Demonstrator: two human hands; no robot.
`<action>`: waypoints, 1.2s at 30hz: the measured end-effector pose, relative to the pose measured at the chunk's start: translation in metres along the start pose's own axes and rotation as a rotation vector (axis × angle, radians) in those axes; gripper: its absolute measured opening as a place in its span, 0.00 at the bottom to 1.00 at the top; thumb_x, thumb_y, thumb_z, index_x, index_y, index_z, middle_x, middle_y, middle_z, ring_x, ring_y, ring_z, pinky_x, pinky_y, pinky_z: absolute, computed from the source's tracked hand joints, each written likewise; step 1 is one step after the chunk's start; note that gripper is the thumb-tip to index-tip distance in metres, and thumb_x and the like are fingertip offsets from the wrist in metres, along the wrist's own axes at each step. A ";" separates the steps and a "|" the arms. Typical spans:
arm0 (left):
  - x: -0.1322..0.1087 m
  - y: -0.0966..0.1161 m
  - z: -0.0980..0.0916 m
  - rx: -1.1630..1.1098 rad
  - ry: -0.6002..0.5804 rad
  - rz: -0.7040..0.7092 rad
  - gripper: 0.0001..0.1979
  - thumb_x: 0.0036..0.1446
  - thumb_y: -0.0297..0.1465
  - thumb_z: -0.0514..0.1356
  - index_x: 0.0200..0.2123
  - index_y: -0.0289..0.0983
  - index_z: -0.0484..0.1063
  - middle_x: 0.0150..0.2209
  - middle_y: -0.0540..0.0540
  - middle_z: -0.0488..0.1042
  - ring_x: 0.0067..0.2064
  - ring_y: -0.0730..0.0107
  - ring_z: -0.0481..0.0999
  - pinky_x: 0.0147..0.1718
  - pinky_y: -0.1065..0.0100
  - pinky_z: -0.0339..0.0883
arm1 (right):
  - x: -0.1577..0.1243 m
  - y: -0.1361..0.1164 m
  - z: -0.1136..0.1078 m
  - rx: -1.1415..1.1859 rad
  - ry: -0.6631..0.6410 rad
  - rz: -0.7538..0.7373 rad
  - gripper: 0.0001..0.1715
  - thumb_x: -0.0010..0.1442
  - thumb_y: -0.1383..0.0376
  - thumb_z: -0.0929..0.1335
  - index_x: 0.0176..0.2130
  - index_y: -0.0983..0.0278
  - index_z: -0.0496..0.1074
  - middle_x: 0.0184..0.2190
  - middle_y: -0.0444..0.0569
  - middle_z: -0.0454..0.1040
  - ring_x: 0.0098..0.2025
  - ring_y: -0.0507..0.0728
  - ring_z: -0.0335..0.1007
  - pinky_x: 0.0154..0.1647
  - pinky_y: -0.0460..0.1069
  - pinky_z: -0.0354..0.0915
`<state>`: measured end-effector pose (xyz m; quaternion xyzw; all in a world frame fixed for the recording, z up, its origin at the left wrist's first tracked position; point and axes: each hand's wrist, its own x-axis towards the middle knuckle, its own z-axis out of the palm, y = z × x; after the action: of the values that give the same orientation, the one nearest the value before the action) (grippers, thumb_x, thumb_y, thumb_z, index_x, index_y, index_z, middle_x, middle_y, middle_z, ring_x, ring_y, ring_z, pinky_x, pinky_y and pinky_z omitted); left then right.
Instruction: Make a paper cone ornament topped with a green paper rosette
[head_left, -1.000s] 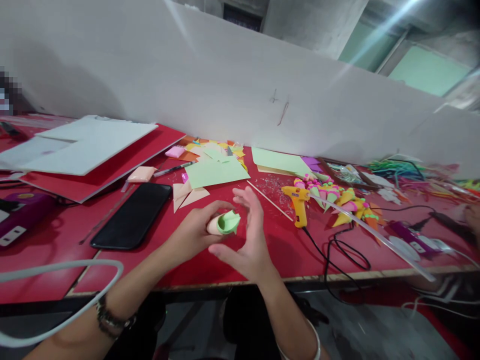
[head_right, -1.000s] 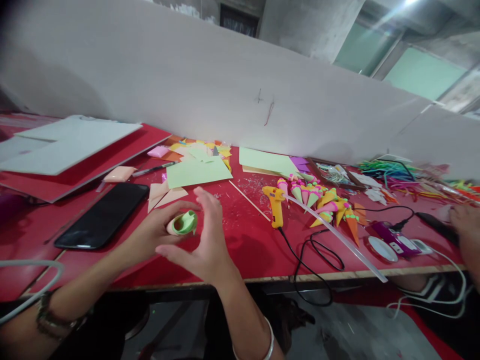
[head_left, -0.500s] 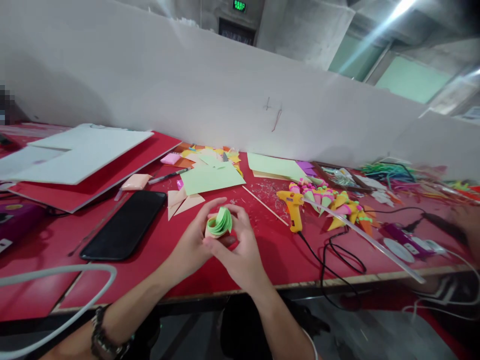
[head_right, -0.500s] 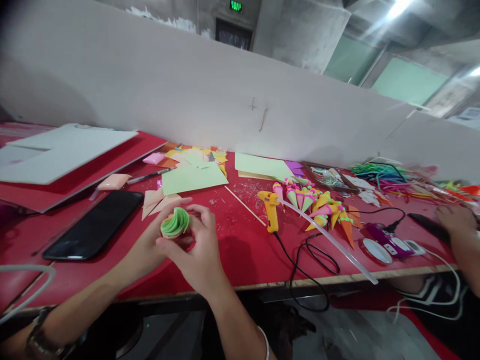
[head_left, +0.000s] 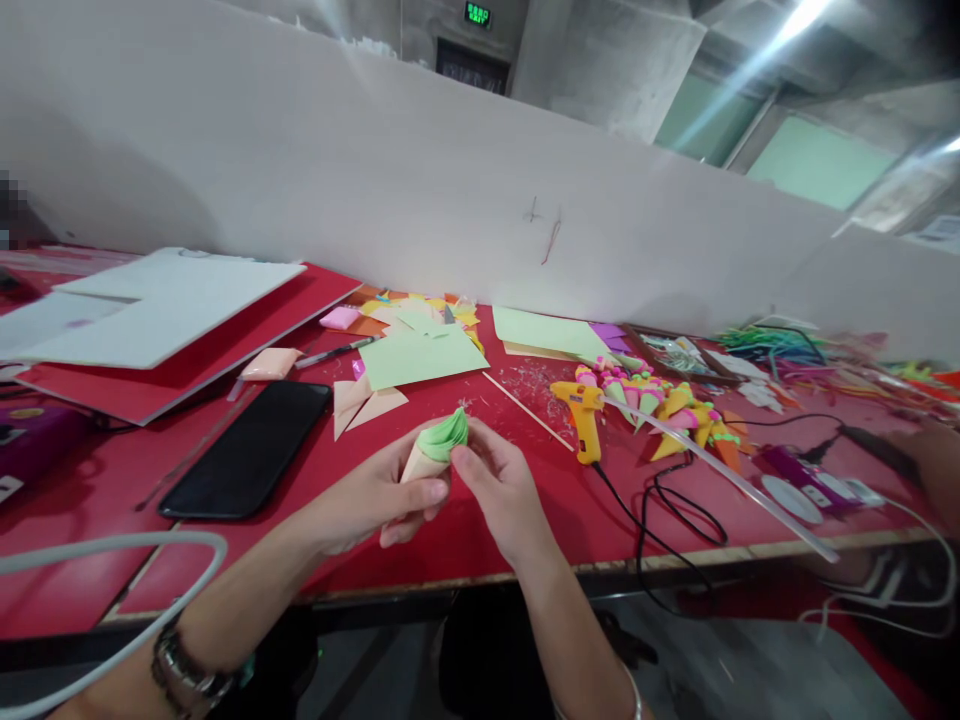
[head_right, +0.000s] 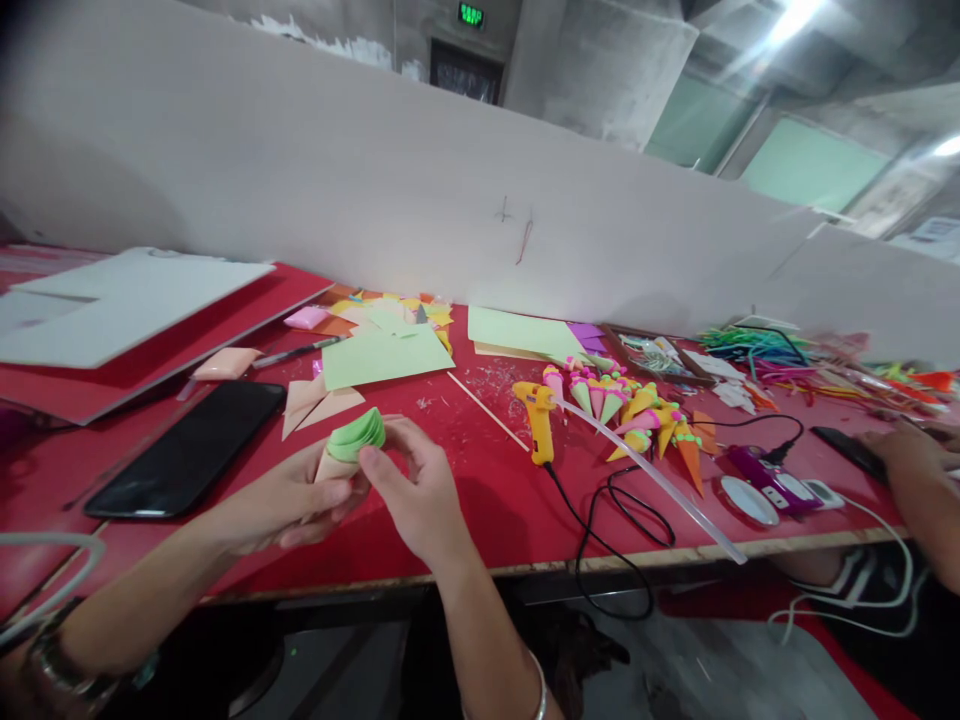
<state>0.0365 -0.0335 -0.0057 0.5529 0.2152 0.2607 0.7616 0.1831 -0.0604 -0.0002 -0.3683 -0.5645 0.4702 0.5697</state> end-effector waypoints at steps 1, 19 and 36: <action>0.001 0.000 0.000 -0.003 0.014 0.014 0.15 0.52 0.37 0.59 0.39 0.37 0.60 0.23 0.56 0.62 0.14 0.89 0.54 0.11 0.81 0.45 | 0.000 0.001 0.001 0.029 0.011 0.015 0.12 0.54 0.61 0.65 0.39 0.61 0.70 0.40 0.47 0.73 0.44 0.55 0.69 0.48 0.49 0.64; -0.003 0.013 0.007 0.243 0.166 -0.002 0.22 0.60 0.44 0.41 0.22 0.35 0.58 0.18 0.54 0.56 0.19 0.80 0.51 0.17 0.74 0.43 | 0.002 0.008 0.006 0.354 0.090 0.130 0.09 0.52 0.65 0.68 0.37 0.59 0.72 0.34 0.43 0.73 0.38 0.50 0.67 0.44 0.45 0.61; -0.005 0.012 0.005 0.298 0.200 -0.010 0.21 0.60 0.44 0.40 0.39 0.36 0.64 0.19 0.55 0.56 0.20 0.78 0.52 0.19 0.74 0.46 | 0.001 0.011 0.008 0.274 0.087 0.104 0.13 0.50 0.65 0.70 0.39 0.59 0.72 0.36 0.43 0.74 0.39 0.51 0.69 0.43 0.46 0.64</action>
<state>0.0339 -0.0373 0.0077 0.6299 0.3290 0.2760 0.6472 0.1736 -0.0571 -0.0091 -0.3359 -0.4501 0.5552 0.6134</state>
